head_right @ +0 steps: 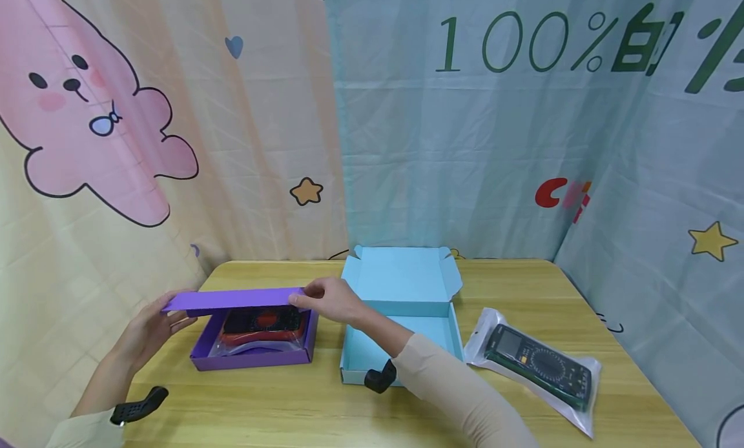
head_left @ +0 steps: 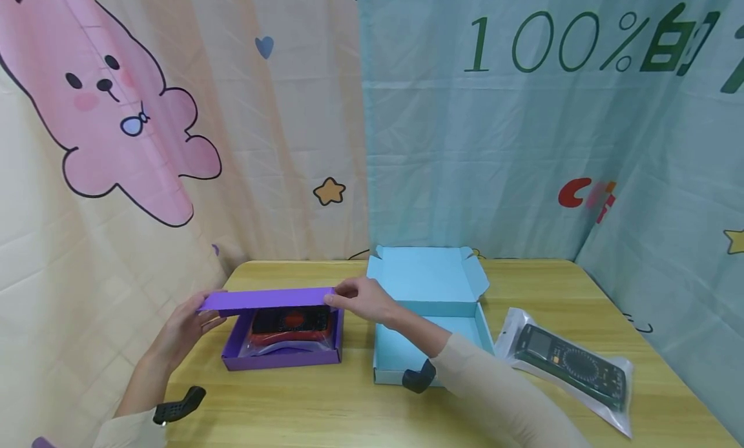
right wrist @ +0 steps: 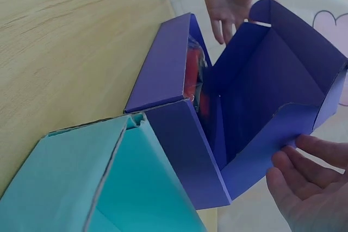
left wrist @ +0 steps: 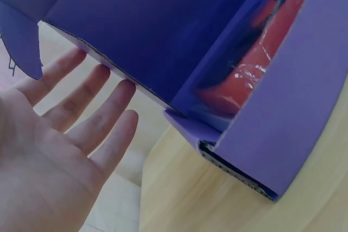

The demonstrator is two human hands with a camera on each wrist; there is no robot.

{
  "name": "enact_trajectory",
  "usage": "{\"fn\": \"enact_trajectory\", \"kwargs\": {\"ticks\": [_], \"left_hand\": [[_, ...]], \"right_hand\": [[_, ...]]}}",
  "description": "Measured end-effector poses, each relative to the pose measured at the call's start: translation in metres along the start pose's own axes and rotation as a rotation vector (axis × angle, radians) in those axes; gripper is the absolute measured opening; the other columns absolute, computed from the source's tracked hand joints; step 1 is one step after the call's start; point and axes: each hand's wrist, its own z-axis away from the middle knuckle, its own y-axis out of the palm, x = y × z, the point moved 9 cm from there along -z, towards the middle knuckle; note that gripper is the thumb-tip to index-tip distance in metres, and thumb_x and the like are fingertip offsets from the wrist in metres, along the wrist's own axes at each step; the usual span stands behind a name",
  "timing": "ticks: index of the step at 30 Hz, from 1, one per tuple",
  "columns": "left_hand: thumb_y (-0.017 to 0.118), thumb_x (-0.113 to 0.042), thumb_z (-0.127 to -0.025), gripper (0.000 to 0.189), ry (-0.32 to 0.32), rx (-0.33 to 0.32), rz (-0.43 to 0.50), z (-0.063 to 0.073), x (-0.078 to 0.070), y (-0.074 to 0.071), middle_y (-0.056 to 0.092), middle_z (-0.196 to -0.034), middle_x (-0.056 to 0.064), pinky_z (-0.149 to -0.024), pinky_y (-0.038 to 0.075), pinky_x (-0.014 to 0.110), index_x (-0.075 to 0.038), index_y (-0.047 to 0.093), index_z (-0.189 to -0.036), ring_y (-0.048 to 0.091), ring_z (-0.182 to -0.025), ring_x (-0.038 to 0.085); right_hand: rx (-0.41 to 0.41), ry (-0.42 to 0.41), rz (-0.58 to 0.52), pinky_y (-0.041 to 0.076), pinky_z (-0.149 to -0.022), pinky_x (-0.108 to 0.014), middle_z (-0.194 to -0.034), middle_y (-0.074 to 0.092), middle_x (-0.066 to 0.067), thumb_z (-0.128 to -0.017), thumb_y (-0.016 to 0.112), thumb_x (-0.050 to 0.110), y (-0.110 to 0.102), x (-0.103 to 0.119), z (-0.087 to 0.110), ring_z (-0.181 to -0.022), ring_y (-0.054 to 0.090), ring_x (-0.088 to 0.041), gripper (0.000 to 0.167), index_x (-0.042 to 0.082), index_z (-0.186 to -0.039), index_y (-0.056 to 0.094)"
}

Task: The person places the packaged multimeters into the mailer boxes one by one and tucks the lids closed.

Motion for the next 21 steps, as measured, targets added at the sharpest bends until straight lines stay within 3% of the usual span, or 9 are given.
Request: {"fn": "enact_trajectory", "kwargs": {"ticks": [5, 13, 21], "left_hand": [[0.016, -0.006, -0.111, 0.055, 0.012, 0.022, 0.029, 0.004, 0.003, 0.000, 0.066, -0.136, -0.001, -0.102, 0.050, 0.030, -0.012, 0.063, -0.140, 0.064, -0.120, 0.014], [0.020, -0.001, -0.110, 0.050, 0.015, -0.019, -0.064, 0.009, 0.007, -0.003, 0.063, -0.137, -0.002, -0.100, 0.051, 0.029, -0.005, 0.059, -0.142, 0.064, -0.117, 0.011], [0.022, 0.002, -0.110, 0.048, 0.014, -0.014, -0.058, 0.013, 0.010, -0.002, 0.062, -0.138, 0.001, -0.100, 0.051, 0.026, -0.001, 0.058, -0.141, 0.065, -0.116, 0.012]], "right_hand": [[0.010, 0.010, 0.007, 0.057, -0.089, -0.034, -0.115, 0.072, 0.003, -0.094, 0.074, 0.048, 0.003, -0.001, 0.002, -0.107, 0.066, -0.013, 0.053, 0.009, -0.128, 0.071], [0.054, -0.019, -0.019, 0.056, -0.091, -0.033, -0.126, 0.069, -0.002, -0.092, 0.077, 0.046, 0.008, -0.002, 0.006, -0.116, 0.064, -0.019, 0.067, 0.008, -0.143, 0.057], [0.060, -0.038, 0.050, 0.055, -0.094, -0.033, -0.127, 0.069, -0.003, -0.094, 0.075, 0.048, 0.013, -0.003, 0.007, -0.116, 0.065, -0.020, 0.061, 0.008, -0.138, 0.064]]}}
